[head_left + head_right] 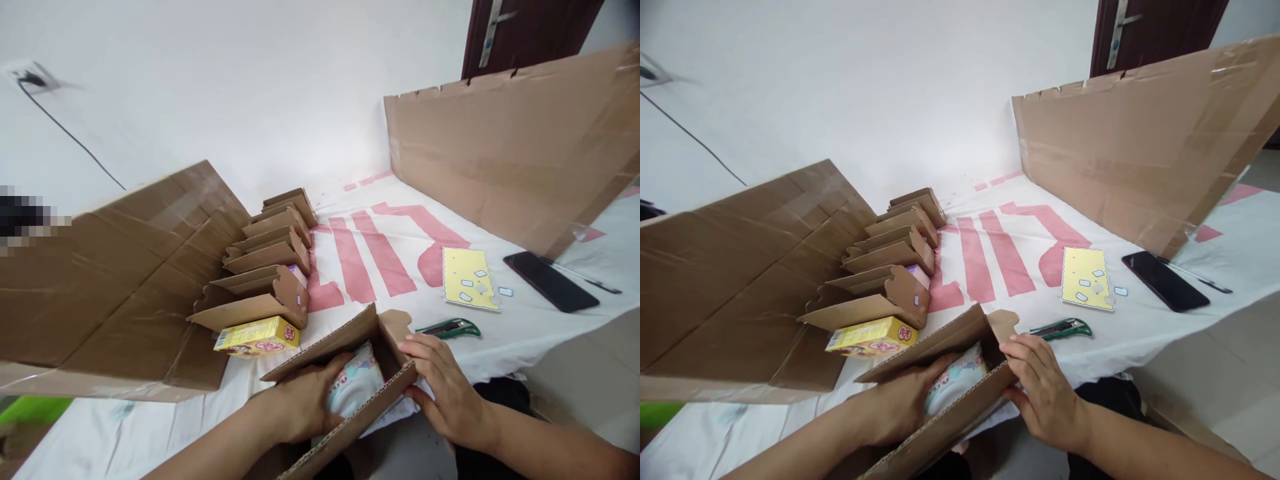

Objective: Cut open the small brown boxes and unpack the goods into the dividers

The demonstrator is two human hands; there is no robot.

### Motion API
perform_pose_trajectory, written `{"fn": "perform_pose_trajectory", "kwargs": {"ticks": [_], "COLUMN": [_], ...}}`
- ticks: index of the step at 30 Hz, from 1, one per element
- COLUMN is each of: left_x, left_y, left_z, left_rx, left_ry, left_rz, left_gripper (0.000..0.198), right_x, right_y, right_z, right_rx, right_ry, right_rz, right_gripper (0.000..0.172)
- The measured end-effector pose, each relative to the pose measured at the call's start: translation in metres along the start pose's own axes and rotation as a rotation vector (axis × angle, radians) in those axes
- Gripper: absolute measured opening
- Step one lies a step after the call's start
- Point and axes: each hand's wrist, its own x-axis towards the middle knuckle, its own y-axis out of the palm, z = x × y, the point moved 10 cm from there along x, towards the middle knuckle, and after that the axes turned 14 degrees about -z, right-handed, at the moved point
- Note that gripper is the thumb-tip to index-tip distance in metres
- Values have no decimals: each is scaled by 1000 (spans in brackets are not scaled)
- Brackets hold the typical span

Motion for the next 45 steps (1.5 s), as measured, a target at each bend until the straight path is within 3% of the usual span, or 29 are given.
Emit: {"fn": "perform_pose_trajectory", "kwargs": {"ticks": [7, 11, 17, 25, 31, 34, 37, 40, 42, 45], "left_x": [-19, -30, -55, -88, -124, -123, -117, -114, -112, -103], "left_y": [3, -22, -69, -95, -143, -159, -164, -161, -157, -158], "left_z": [-17, -23, -4, 36, 55, 52, 46, 38, 36, 29], "left_rx": [204, 77, -61, -344, -470, -499, -495, -443, -427, -393], "left_ry": [3, -21, -157, -198, -272, -240, -187, -111, -85, -49], "left_rz": [-46, -152, -266, -475, -919, -991, -1013, -993, -967, -928], "left_gripper": [76, 75, 90, 79, 71, 70, 69, 69, 67, 65], "right_x": [8, 13, 28, 41, 36, 43, 54, 71, 87, 109], "right_y": [9, 14, 14, 27, 63, 94, 109, 97, 81, 63], "right_z": [20, 27, 35, 45, 49, 52, 56, 42, 11, -41], "right_rx": [-18, -7, 15, 108, 148, 94, 181, 411, 510, 667], "right_ry": [-32, -42, -74, -79, -64, -51, -70, 4, 185, 516], "right_rz": [66, 66, 15, 31, 80, 147, 180, 141, 68, -25], "right_gripper": [33, 33, 21, 25, 20, 20, 35, 39, 30, 42]}}
